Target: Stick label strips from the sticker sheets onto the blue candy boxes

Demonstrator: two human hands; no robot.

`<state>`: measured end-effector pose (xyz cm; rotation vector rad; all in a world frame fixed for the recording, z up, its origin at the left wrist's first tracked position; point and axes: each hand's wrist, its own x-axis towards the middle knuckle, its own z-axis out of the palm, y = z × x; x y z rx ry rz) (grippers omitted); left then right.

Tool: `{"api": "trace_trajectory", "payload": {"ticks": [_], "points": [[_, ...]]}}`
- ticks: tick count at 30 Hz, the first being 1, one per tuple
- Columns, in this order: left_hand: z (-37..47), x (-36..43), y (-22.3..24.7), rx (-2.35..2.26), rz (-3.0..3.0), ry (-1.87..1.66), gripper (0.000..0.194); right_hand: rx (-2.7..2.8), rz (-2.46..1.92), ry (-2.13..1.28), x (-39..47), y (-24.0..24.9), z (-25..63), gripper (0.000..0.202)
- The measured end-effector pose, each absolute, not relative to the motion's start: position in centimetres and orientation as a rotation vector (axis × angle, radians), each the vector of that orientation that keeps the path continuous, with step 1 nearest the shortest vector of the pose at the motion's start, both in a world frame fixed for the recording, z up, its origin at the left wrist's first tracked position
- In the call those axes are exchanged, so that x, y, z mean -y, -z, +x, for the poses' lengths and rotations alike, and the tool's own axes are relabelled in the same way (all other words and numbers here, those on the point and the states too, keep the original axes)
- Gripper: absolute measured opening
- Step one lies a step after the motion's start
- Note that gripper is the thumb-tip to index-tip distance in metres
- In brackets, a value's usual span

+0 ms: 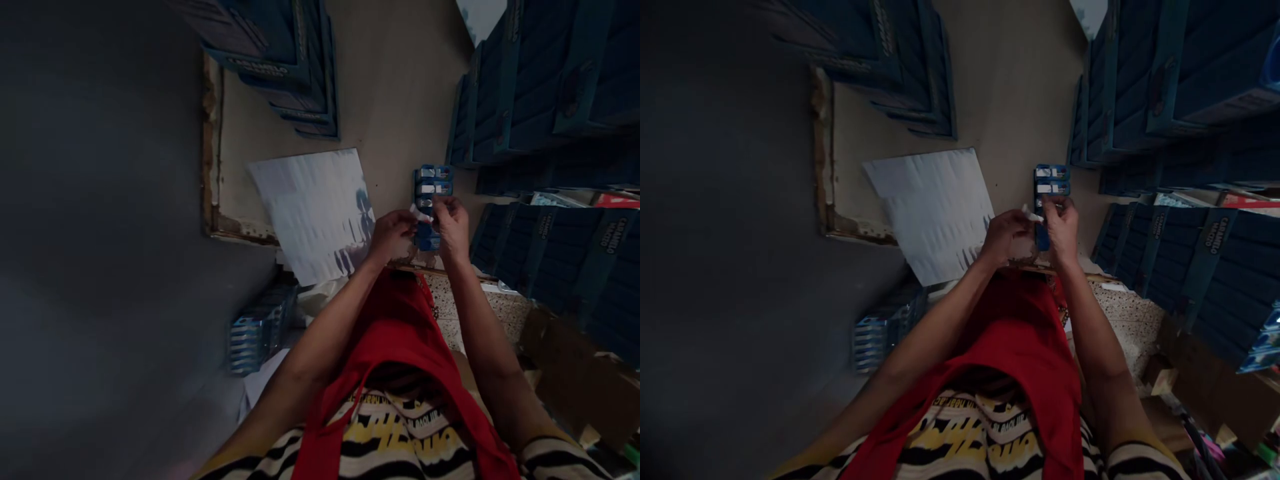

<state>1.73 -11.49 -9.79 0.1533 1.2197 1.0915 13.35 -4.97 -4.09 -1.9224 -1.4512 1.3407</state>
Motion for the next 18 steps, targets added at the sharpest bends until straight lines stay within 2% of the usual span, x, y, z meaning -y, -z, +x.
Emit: {"api": "trace_trajectory", "payload": {"ticks": [6,12,15,18], "points": [[-0.1,11.7,8.0,-1.075,-0.007,-1.077,0.047,1.216,-1.920,-1.548,4.7,3.8,14.2,0.061],[0.8,11.3,8.1,-1.283,0.071,-1.057,0.034,1.310,-1.921,-1.682,4.6,3.3,15.6,0.063],[1.6,11.6,8.2,-1.434,0.105,-1.020,0.024,1.318,-1.985,-1.592,5.0,3.2,16.5,0.068],[2.2,11.8,8.4,-1.515,0.191,-0.998,0.014,1.374,-2.084,-1.428,5.5,3.3,16.9,0.064]]}}
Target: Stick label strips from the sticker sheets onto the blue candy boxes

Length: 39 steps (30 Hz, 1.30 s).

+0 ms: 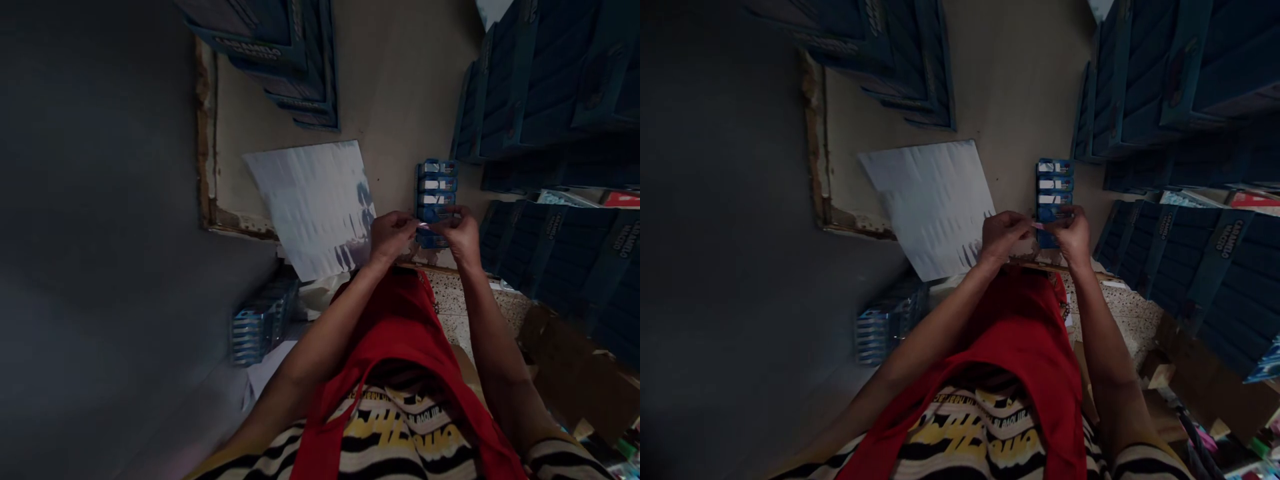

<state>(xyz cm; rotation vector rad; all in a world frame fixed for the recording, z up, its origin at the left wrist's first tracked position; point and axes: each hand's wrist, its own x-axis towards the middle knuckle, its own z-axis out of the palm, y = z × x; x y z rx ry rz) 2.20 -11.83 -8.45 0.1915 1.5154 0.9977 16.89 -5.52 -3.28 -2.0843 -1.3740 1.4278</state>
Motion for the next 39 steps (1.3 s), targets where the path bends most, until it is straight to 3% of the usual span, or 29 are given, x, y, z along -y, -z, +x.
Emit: {"api": "trace_trajectory", "payload": {"ticks": [12,23,39], "points": [[1.3,12.0,9.4,-1.287,0.098,-0.912,0.027,1.468,-2.096,-1.297,5.3,2.9,17.0,0.052],[2.9,10.4,9.3,-1.626,0.262,-0.919,0.013,1.889,-2.235,-0.826,4.1,4.0,16.0,0.031],[4.0,10.9,10.1,-1.645,0.296,-1.005,0.014,1.849,-2.233,-0.933,3.5,4.1,16.1,0.025]]}}
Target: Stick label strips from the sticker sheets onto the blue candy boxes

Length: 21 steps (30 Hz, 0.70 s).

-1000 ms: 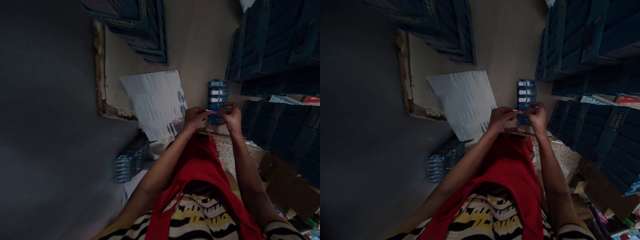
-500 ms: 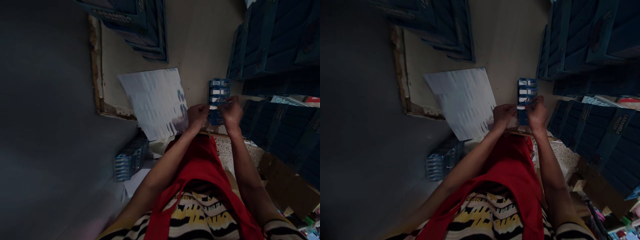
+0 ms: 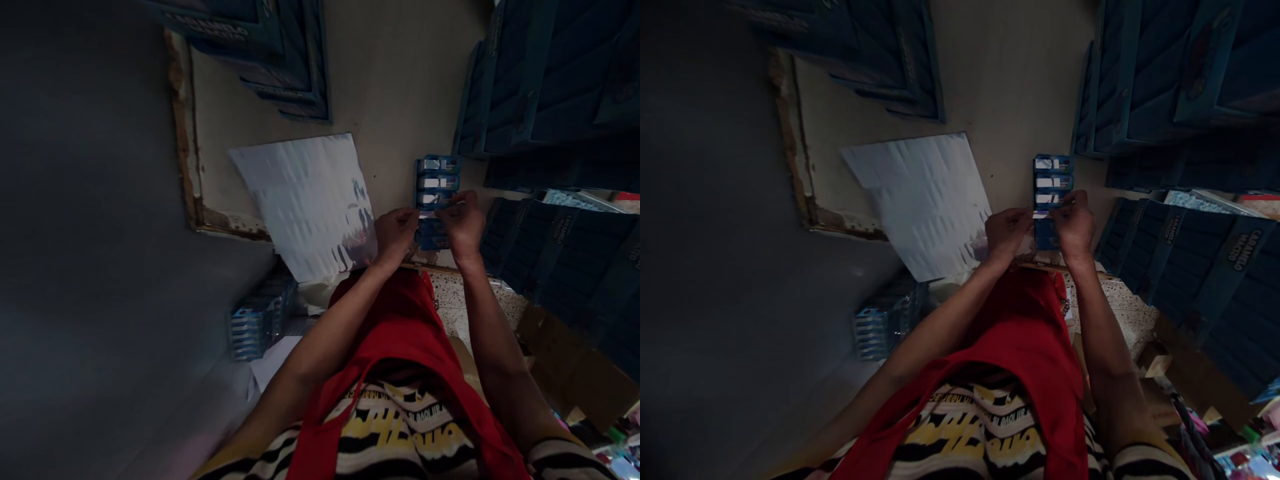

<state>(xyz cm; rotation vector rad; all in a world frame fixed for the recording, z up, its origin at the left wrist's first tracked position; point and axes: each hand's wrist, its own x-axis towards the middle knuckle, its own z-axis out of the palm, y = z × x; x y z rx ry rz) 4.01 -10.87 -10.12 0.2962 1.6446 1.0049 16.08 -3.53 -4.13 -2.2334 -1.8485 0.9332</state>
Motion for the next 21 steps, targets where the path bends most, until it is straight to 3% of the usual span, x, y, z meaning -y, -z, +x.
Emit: {"api": "trace_trajectory", "payload": {"ticks": [21], "points": [[4.1,10.8,9.9,-1.660,0.241,-1.044,0.010,1.861,-1.989,-0.895,3.7,6.4,17.3,0.024]]}}
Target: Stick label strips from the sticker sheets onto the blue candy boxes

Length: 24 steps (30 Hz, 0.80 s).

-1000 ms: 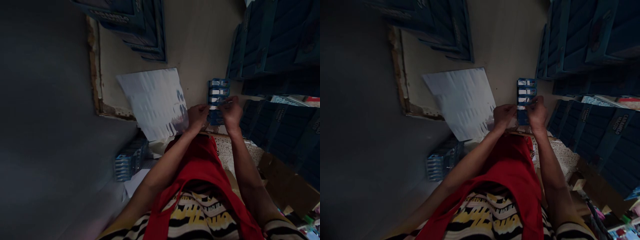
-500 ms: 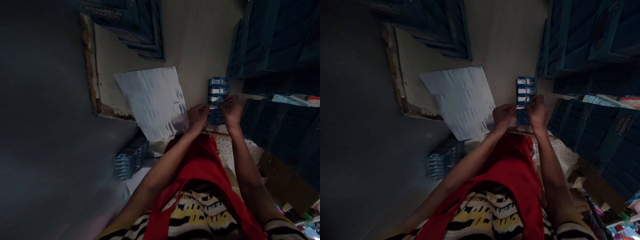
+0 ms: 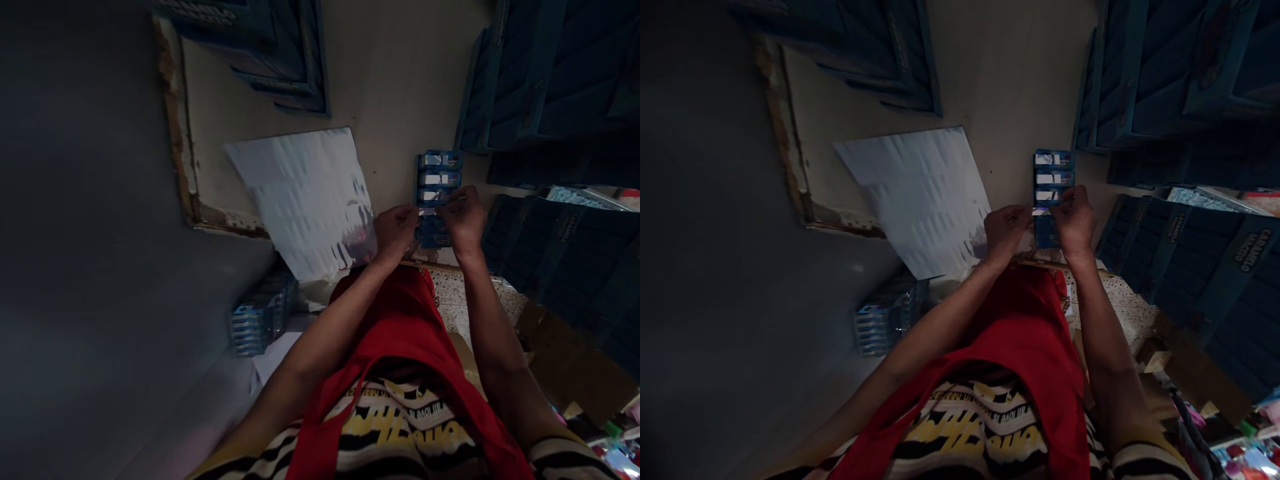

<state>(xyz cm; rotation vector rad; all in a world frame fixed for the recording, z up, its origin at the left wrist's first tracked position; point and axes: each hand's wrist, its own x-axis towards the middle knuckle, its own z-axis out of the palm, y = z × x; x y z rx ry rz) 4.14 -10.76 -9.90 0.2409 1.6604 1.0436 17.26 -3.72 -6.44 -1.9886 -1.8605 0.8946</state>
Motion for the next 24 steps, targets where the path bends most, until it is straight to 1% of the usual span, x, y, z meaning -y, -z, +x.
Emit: {"api": "trace_trajectory", "payload": {"ticks": [9,14,19,22,24], "points": [[4.1,10.6,9.5,-1.646,0.226,-1.023,0.011,1.828,-1.992,-0.960,3.7,6.3,17.5,0.026],[4.0,10.5,10.2,-1.673,0.233,-0.980,0.012,1.873,-1.997,-0.931,3.7,6.8,17.5,0.025],[4.4,10.9,11.6,-1.640,0.274,-0.980,0.016,1.961,-2.121,-0.773,3.8,6.4,17.3,0.029],[5.0,11.2,12.2,-1.629,0.258,-1.013,0.023,1.959,-2.165,-0.576,3.6,6.8,18.0,0.037],[5.4,11.4,12.5,-1.599,0.207,-1.066,0.027,1.891,-2.181,-0.532,3.5,7.4,18.8,0.043]]}}
